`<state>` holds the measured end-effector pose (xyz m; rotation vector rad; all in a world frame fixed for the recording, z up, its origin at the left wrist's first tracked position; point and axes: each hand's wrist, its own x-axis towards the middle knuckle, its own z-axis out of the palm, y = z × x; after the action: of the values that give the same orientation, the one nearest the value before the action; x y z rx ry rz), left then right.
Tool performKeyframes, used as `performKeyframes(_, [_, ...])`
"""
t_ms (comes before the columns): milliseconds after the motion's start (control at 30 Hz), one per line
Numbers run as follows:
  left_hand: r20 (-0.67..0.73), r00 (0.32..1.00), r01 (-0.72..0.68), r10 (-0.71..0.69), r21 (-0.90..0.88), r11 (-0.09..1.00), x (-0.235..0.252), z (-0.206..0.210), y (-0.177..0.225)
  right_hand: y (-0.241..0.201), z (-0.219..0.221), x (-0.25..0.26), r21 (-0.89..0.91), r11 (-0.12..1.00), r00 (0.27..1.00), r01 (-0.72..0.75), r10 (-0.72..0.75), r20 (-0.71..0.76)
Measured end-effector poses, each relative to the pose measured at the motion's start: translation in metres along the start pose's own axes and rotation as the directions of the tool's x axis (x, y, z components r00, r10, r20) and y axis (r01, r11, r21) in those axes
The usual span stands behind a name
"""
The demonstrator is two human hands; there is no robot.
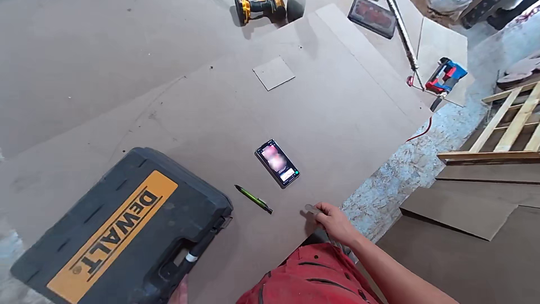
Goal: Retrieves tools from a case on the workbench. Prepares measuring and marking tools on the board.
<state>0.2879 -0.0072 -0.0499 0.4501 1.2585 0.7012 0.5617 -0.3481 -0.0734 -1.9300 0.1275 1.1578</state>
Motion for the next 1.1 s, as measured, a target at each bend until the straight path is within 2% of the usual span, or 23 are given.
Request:
performKeyframes(33, [0.025, 1.000, -0.015, 0.014, 0.016, 1.000, 0.016, 0.001, 0.003, 0.003, -0.006, 0.001, 0.015, 1.000, 1.000, -0.007, 0.007, -0.009])
performKeyframes(100, [0.015, 0.997, -0.075, 0.074, 0.037, 0.997, 0.044, 0.029, 0.014, 0.008, -0.017, 0.003, 0.044, 0.999, 1.000, -0.014, 0.015, -0.022])
performKeyframes(333, [0.047, 0.977, -0.214, 0.209, 0.184, 0.959, 0.148, 0.193, 0.065, 0.023, -0.061, -0.002, 0.081, 0.996, 0.997, -0.038, 0.044, -0.070])
performKeyframes(433, [0.162, 0.969, -0.224, 0.185, 0.268, 0.937, 0.197, 0.249, 0.092, 0.030, -0.087, -0.009, 0.081, 0.995, 0.991, -0.054, 0.063, -0.115])
performKeyframes(467, [0.144, 0.971, -0.231, 0.192, 0.336, 0.913, 0.184, 0.282, 0.098, 0.032, -0.096, -0.012, 0.074, 0.996, 0.989, -0.058, 0.068, -0.135])
performKeyframes(500, [0.007, 0.970, -0.224, 0.244, 0.422, 0.879, 0.156, 0.329, 0.098, 0.033, -0.105, -0.015, 0.064, 0.996, 0.985, -0.063, 0.073, -0.159])
performKeyframes(533, [-0.026, 0.965, -0.205, 0.259, 0.539, 0.817, 0.132, 0.362, 0.101, 0.034, -0.114, -0.018, 0.056, 0.996, 0.980, -0.068, 0.077, -0.186])
performKeyframes(600, [0.066, 0.961, -0.236, 0.269, 0.701, 0.673, 0.113, 0.390, 0.106, 0.038, -0.131, -0.023, 0.058, 0.996, 0.967, -0.069, 0.081, -0.242])
performKeyframes(700, [0.235, 0.909, -0.379, 0.345, 0.810, 0.447, 0.140, 0.380, 0.087, 0.040, -0.147, -0.020, 0.079, 0.995, 0.955, -0.061, 0.081, -0.285])
performKeyframes(767, [0.434, 0.810, -0.534, 0.395, 0.823, 0.191, 0.184, 0.336, 0.058, 0.036, -0.152, -0.012, 0.109, 0.993, 0.963, -0.054, 0.081, -0.259])
performKeyframes(800, [0.479, 0.785, -0.561, 0.392, 0.818, 0.125, 0.186, 0.315, 0.037, 0.031, -0.152, -0.007, 0.105, 0.992, 0.970, -0.066, 0.089, -0.228])
performKeyframes(867, [0.487, 0.809, -0.545, 0.329, 0.831, 0.109, 0.143, 0.273, -0.018, 0.015, -0.148, 0.005, 0.035, 0.996, 0.980, -0.085, 0.089, -0.176])
performKeyframes(967, [0.425, 0.877, -0.453, 0.222, 0.886, 0.094, 0.059, 0.215, -0.092, -0.009, -0.137, 0.028, -0.164, 0.987, 0.997, 0.003, -0.016, -0.078])
performKeyframes(1033, [0.387, 0.903, -0.400, 0.188, 0.916, 0.036, 0.017, 0.191, -0.124, -0.023, -0.129, 0.040, -0.317, 0.943, 0.995, 0.101, -0.100, 0.022])
performKeyframes(1100, [0.367, 0.923, -0.364, 0.116, 0.930, -0.053, -0.010, 0.182, -0.145, -0.034, -0.120, 0.047, -0.393, 0.896, 0.977, 0.208, -0.168, 0.133])
